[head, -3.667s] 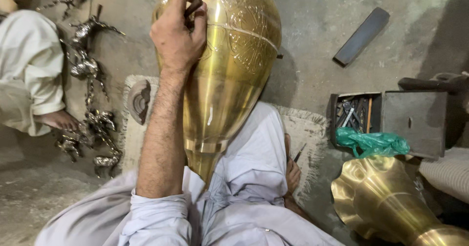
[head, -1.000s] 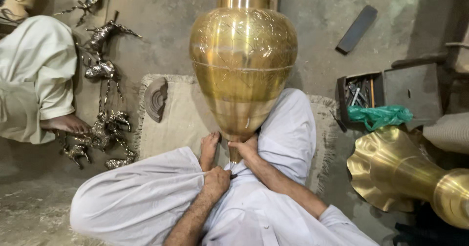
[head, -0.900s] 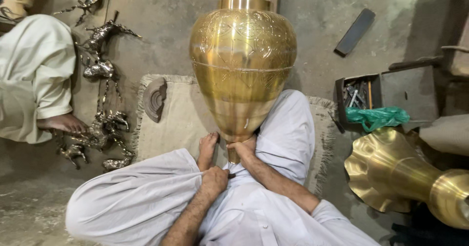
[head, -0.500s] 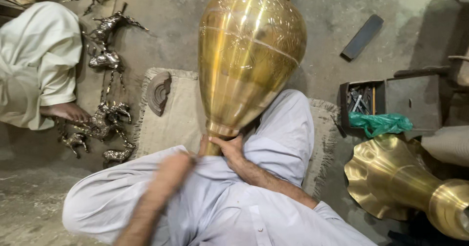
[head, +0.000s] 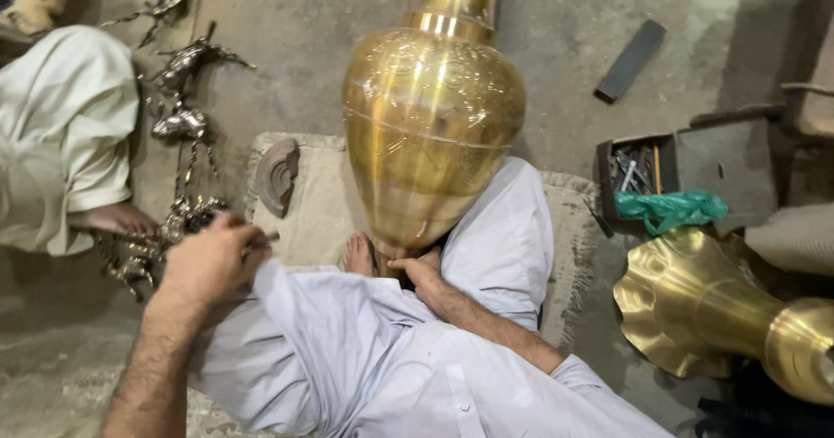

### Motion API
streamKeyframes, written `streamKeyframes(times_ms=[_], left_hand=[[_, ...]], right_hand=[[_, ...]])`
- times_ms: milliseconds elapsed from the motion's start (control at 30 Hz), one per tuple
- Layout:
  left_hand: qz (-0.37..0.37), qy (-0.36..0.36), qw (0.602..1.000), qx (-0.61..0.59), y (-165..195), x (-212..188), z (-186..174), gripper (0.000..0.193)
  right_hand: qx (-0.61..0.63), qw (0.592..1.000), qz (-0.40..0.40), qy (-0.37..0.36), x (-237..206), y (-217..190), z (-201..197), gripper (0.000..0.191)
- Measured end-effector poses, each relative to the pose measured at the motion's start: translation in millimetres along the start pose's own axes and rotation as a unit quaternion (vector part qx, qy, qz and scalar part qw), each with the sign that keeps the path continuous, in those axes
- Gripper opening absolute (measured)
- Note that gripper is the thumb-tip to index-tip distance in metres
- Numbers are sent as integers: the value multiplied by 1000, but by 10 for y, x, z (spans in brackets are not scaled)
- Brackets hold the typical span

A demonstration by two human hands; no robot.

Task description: The person sits on the floor holding a chisel against a large brass vase and strikes the chisel with a wooden mallet to engrave decorative patterns, repeatedly repositioning the chisel across the vase surface.

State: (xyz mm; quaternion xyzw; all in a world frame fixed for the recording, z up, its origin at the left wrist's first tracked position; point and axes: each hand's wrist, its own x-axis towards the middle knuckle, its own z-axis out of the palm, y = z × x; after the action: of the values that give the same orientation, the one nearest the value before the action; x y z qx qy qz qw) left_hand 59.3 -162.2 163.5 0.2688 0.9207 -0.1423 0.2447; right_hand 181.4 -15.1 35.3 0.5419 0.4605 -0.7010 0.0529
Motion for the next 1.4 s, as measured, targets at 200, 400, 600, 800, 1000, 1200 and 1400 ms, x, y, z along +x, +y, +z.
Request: streamKeyframes(times_ms=[200,400,600,800,1000,1200,1400], left_hand=[[130,34,991,-28,221,357,-239,25],[272,-196,924,184,978,375,546,38],[287,-97,949,86,573,415,687,22],[182,-84,980,16,-100,-104,-91,33],[188,116,972,-77,-335,31,-315,30],[225,171,954,98,502,694,32,30],[435,-152,862,209,864,566,865,25]], right_hand=[[86,985,-8,-150,-59,-164,-212,79],[7,928,-268,-260,128,-194,-1145,49],[-357,808,-392,258,710,-292,-2026,22],[-604,721,-195,278,1024,-177,-2107,21],[-635,696,-173,287,879,-230,-1924,19],[-630,700,-145,304,740,-267,-1783,25],[-472,732,-358,336,576,-139,-1863,19]])
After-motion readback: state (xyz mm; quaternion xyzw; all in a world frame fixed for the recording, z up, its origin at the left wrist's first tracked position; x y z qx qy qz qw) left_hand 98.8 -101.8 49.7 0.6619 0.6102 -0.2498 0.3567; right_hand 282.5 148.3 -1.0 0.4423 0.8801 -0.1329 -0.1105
